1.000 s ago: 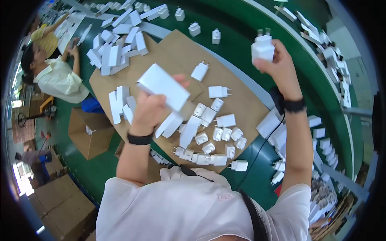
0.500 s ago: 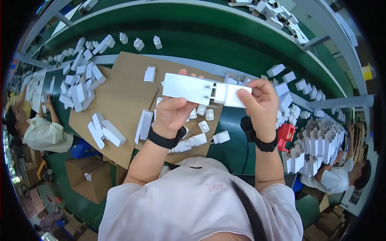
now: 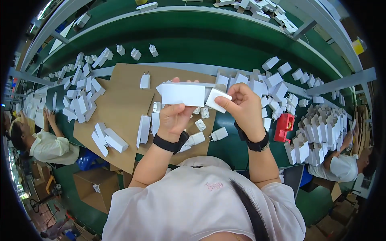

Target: The person packages power adapters by hand, picking up a white box, inserting an adapter into it, and folding the box flaps closed. The person then places the packaged adapter onto a green conveyor belt and repeats the process.

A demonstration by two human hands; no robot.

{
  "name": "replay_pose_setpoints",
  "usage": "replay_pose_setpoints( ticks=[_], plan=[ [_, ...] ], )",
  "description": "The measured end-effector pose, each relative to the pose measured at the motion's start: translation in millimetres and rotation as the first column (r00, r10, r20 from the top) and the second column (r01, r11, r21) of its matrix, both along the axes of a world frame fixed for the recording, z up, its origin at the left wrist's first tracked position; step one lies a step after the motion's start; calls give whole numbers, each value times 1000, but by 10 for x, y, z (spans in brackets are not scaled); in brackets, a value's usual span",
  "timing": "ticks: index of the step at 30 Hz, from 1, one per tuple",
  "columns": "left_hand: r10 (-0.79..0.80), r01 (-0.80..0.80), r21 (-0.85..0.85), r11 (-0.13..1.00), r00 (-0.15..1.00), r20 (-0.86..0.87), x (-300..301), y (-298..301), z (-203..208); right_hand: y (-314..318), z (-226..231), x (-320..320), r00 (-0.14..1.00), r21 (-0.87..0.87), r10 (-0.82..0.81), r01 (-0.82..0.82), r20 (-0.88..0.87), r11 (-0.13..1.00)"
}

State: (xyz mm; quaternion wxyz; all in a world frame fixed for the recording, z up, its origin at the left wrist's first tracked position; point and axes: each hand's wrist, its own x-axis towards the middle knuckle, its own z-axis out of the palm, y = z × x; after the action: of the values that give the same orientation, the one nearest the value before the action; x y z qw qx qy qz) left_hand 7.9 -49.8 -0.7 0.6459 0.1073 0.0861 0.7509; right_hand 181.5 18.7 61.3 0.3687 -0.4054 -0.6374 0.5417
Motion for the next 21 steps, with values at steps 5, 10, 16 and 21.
replay_pose_setpoints(
  ticks=[5,10,16,21],
  plan=[
    [-130,127,-36,991,984,-118,191,-10,-24,-14,88,-16,1000,-121,16,-19,-25,992],
    [25,-16,-100,995,996,88,190,95,-78,-5,-97,5,994,553,-104,68,34,831],
    [2,-35,-88,995,937,-348,283,248,134,193,-136,-134,961,19,47,-44,-271,999],
    [-239,35,-379,925,828,-507,-368,104,-39,1476,-612,118,989,-314,1,-47,-145,948]
  ],
)
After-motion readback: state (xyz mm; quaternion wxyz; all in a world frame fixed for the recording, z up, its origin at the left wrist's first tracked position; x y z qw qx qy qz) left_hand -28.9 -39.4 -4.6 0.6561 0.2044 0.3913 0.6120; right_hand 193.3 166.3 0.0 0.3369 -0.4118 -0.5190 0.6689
